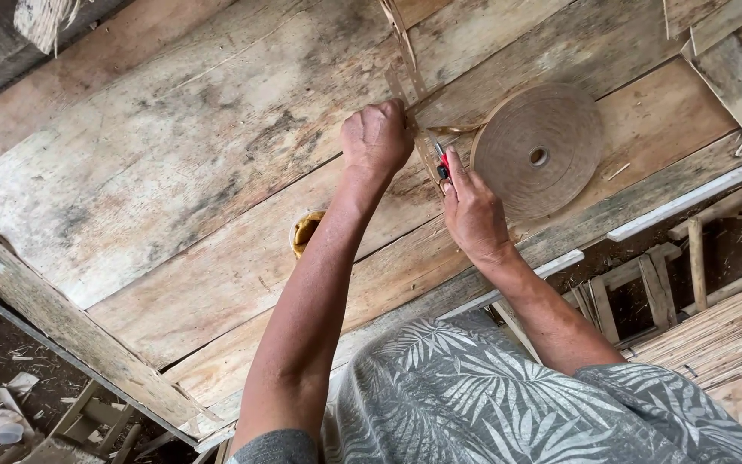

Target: Trimming and cutting thin wood panels using a utility knife and a wooden spacer for precision.

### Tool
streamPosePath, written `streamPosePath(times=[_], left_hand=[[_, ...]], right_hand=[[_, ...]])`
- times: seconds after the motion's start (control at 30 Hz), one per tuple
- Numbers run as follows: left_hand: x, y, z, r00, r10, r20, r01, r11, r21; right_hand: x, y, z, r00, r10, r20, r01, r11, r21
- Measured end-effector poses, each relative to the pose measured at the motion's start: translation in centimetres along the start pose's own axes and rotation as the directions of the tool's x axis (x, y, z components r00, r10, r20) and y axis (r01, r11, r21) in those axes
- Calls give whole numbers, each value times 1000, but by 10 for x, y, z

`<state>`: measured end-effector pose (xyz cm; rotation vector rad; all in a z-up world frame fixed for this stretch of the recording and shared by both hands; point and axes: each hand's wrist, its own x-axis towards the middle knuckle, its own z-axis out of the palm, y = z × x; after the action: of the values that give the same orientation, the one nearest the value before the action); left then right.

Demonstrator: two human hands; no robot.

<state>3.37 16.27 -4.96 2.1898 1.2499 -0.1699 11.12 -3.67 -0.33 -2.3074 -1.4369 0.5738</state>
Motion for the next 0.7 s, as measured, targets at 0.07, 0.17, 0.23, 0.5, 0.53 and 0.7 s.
streamPosePath(times=[0.07, 0.17, 0.23, 0.5, 0.53, 0.7], left_hand=[[5, 0, -1, 999, -16, 48, 16, 1000, -7], [1, 7, -19, 990, -51, 135, 58, 997, -45], [6, 7, -10, 982, -75, 176, 90, 993, -74], [8, 14, -6, 988, -95, 121, 97, 995, -10], [8, 13, -2, 988, -95, 121, 97, 995, -8], [6, 12, 2, 991, -84, 104, 89, 995, -35]], right_hand=[[2, 5, 4, 1000, -6, 0, 6, 1000, -23], [2, 4, 6, 1000, -7, 1, 7, 998, -58], [3, 3, 6, 1000, -2, 6, 3, 998, -65], [7, -1, 1, 997, 9, 75, 5, 984, -179], [4, -3, 0, 997, 9, 74, 4, 984, -177], [-4, -3, -3, 992, 47, 117, -27, 986, -165]])
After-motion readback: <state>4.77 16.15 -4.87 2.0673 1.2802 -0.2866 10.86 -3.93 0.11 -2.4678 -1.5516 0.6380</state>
